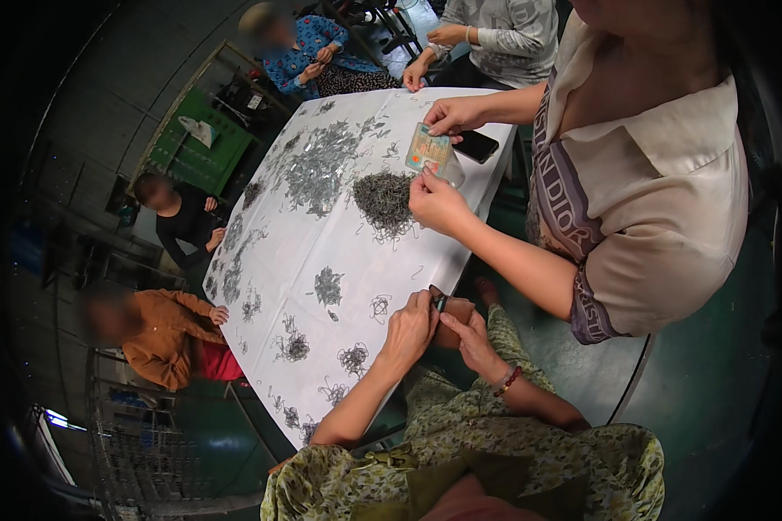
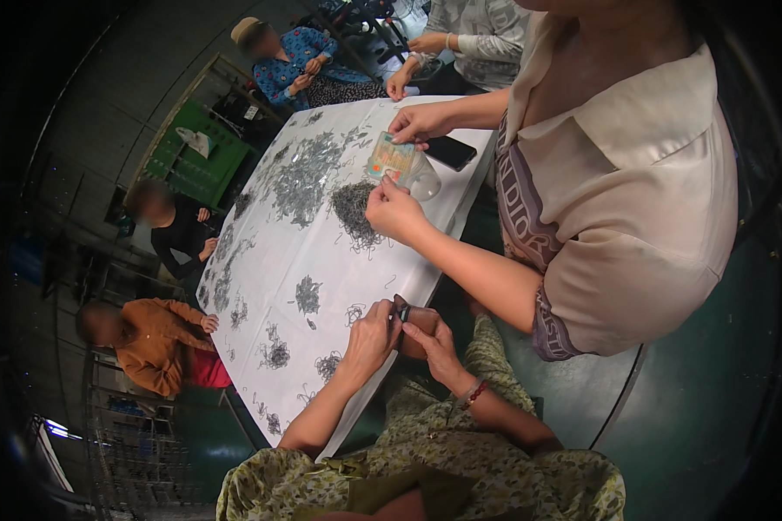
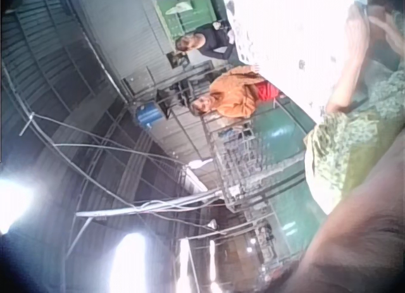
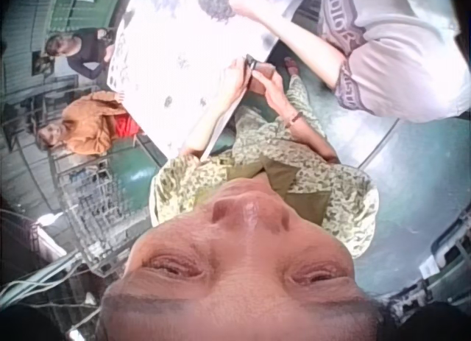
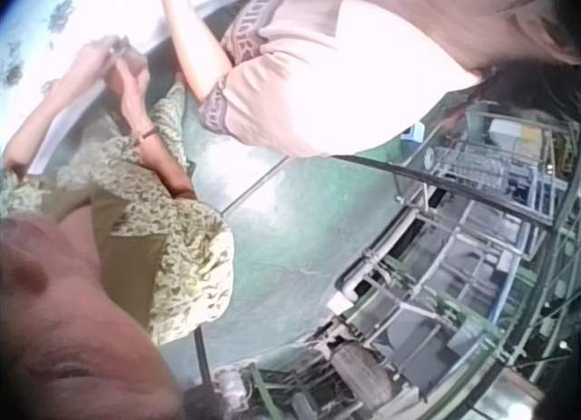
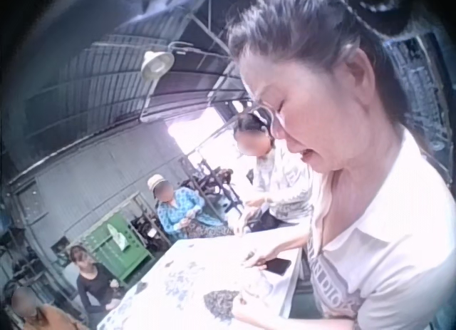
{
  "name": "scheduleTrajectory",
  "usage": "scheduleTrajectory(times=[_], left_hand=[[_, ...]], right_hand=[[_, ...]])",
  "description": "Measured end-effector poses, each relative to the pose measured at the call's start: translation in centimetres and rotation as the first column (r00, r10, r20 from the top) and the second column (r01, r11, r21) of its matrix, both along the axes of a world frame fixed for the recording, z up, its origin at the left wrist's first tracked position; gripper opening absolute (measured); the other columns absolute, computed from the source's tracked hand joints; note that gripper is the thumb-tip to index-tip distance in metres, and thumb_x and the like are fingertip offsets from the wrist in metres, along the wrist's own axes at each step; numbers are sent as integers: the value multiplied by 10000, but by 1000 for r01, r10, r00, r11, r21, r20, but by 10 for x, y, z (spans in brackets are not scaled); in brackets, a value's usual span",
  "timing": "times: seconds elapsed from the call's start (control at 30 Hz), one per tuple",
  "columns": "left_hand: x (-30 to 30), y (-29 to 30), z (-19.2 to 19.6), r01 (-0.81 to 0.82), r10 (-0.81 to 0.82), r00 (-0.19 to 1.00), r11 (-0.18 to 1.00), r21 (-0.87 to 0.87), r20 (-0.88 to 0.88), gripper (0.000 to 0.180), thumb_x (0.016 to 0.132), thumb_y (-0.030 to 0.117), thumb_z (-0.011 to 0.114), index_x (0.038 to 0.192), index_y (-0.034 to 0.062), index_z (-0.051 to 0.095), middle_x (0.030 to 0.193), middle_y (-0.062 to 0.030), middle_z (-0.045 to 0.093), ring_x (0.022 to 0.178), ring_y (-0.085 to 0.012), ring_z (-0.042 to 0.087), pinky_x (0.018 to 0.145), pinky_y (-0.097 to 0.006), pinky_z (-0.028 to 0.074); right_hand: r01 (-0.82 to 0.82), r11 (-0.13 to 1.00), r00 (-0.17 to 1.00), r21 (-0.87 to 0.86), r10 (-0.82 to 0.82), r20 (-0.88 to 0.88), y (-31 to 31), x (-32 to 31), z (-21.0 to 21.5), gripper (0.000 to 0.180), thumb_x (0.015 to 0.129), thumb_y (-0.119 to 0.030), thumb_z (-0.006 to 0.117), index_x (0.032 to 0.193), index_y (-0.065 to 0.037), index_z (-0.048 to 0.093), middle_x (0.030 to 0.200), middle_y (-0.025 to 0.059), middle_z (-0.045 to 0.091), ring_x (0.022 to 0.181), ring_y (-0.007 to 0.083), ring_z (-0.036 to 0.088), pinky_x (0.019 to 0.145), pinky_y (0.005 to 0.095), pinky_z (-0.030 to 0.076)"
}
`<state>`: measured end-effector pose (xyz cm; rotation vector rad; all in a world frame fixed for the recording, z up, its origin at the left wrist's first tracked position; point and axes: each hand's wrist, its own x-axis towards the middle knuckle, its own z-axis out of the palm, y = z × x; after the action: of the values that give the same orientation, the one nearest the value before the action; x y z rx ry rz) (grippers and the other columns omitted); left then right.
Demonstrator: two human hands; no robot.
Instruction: The person sits at a table and repeatedly picks up small metal wire pieces, likely paperclips, from a white surface, then places them into piles. The person also opens a wallet, removes banknotes, and hands them to coworkers at the table.
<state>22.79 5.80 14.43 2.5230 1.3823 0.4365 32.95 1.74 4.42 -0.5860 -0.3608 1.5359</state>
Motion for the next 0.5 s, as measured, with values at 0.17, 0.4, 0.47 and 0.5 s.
scheduleTrajectory(times=[0.17, 0.4, 0.47, 0.5], left_hand=[[-9, 1, 8, 132, -146, 988, 965, 225, 44, 171, 833, 84, 558, 983, 15, 512, 913, -217, 538, 670, -404, 593, 545, -442, 495], [-28, 11, -47, 137, -137, 991, 990, 16, 5, 265, 809, 138, 554, 1043, 35, 485, 862, -181, 496, 643, -370, 582, 531, -447, 484], [-22, 3, -28, 98, -98, 995, 995, 15, 21, 281, 810, 156, 534, 1056, 36, 468, 863, -162, 506, 648, -355, 589, 528, -434, 481], [-23, -1, -26, 100, -101, 995, 995, 16, 2, 284, 797, 147, 540, 1051, 41, 473, 860, -152, 507, 655, -346, 589, 528, -424, 479]], right_hand=[[10, 999, 996, 49, -14, 85, -2, -15, -8, 360, 808, -85, 679, 1118, -40, 502, 1060, 18, 563, 951, 90, 546, 828, 256, 455], [-290, 946, 887, -144, 209, -412, -4, -31, -27, 270, 928, -239, 493, 1101, -34, 520, 1033, -7, 565, 948, 90, 552, 788, 204, 454], [-670, 692, 512, -268, 170, -842, -1, -15, 3, 185, 902, -202, 529, 1004, -50, 558, 916, -12, 587, 851, 81, 571, 716, 200, 465], [-818, 532, 274, -217, 29, -961, -1, -6, 22, 145, 889, -183, 547, 955, -58, 577, 858, -15, 598, 803, 76, 581, 680, 198, 470]])
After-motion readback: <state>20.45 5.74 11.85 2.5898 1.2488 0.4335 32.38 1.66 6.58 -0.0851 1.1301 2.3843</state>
